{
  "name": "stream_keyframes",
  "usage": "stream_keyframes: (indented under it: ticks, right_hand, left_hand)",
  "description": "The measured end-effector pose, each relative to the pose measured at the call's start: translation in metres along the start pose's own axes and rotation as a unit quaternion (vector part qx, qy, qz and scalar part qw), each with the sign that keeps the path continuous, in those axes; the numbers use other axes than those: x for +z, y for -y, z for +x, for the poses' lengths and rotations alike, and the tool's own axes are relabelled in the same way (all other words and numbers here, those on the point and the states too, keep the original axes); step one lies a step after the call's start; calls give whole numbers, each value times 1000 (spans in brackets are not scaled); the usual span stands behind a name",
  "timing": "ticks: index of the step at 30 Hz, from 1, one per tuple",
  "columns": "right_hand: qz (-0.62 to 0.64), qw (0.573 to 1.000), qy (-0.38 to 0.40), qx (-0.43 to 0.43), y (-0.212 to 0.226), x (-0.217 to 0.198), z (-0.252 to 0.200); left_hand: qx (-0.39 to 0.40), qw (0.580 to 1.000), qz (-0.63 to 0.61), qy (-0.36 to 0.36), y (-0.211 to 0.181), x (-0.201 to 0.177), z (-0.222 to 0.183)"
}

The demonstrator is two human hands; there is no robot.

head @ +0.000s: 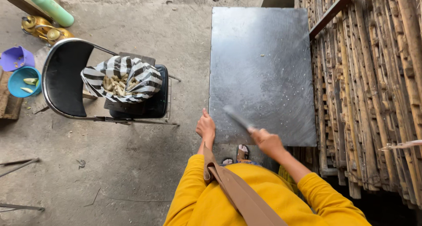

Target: The person uses a knife to scrape debris off a metal table surface and then wipes the surface by hand.

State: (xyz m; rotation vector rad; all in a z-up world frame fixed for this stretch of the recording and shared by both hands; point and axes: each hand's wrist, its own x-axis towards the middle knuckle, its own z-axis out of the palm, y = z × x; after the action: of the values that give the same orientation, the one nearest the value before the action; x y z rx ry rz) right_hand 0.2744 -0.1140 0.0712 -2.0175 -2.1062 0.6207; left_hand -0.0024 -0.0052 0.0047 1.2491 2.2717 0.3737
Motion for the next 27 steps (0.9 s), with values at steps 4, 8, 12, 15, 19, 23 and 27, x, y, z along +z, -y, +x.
stream_keyframes:
  ticks: [4, 8, 12, 15, 19, 23, 27]
  right_hand:
    - [-46, 988, -101, 112, -22, -22, 26]
    - [0, 996, -72, 55, -28, -29, 42]
    - [-13, 998, 2, -64, -13, -15, 29]
    - [-106, 994, 10, 35, -14, -16, 40]
    - [27, 991, -116, 61, -29, -23, 61]
    - [-4, 999, -18, -51, -15, -12, 67]
    - [60, 975, -176, -122, 5, -7, 75]
  left_hand:
    - [-19, 1000, 16, 16, -1, -1, -1]
    - [-21, 999, 21, 34, -5, -3, 2]
    - [-15, 1000, 15, 12, -3, -1, -1]
    - [-17, 1000, 20, 13, -2, -2, -1]
    - [-16, 1000, 21, 16, -2, -3, -2]
    - [-18, 999, 14, 35, -3, -1, -1]
    - [-16, 1000, 7, 5, 2, 2, 1]
